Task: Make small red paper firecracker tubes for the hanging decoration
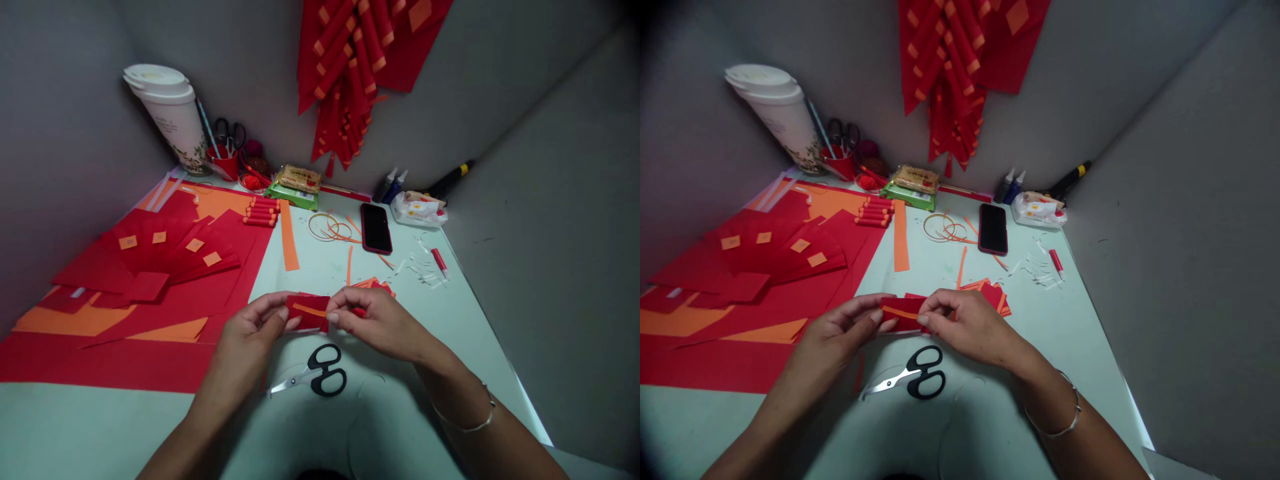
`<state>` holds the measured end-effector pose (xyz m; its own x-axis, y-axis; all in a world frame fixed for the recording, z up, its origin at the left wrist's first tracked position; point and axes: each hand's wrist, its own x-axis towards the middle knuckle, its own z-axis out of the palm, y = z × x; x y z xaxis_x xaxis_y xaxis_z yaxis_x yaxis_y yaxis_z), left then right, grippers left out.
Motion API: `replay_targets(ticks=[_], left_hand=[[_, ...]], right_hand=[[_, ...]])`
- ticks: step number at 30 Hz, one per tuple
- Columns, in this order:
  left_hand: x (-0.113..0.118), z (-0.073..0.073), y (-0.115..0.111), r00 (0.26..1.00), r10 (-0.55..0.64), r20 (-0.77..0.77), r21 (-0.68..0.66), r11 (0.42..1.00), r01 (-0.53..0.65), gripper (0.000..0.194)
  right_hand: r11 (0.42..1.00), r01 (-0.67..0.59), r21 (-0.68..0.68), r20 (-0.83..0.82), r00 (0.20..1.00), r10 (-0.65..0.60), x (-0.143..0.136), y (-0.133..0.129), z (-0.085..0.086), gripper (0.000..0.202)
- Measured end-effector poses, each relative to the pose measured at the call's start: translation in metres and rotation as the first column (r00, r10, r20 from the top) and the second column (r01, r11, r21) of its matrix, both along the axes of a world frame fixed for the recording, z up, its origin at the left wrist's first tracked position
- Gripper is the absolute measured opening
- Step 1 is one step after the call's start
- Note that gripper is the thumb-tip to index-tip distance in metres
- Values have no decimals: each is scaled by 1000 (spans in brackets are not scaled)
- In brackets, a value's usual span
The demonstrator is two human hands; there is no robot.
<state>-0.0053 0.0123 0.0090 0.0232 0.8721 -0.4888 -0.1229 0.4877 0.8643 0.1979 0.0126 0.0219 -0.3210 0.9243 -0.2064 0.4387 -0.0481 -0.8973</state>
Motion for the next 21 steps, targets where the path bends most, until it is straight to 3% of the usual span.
replay_targets(ticks=[8, 21], left_hand=[[-5, -4, 0, 992, -123, 17, 69, 990, 121, 35], [-7, -7, -1, 987, -133, -90, 103, 984, 142, 30]], right_hand=[[1000, 7, 18, -3, 1000, -7, -3, 2, -7, 8], [999, -30, 23, -6, 1000, 30, -1, 3, -9, 9]])
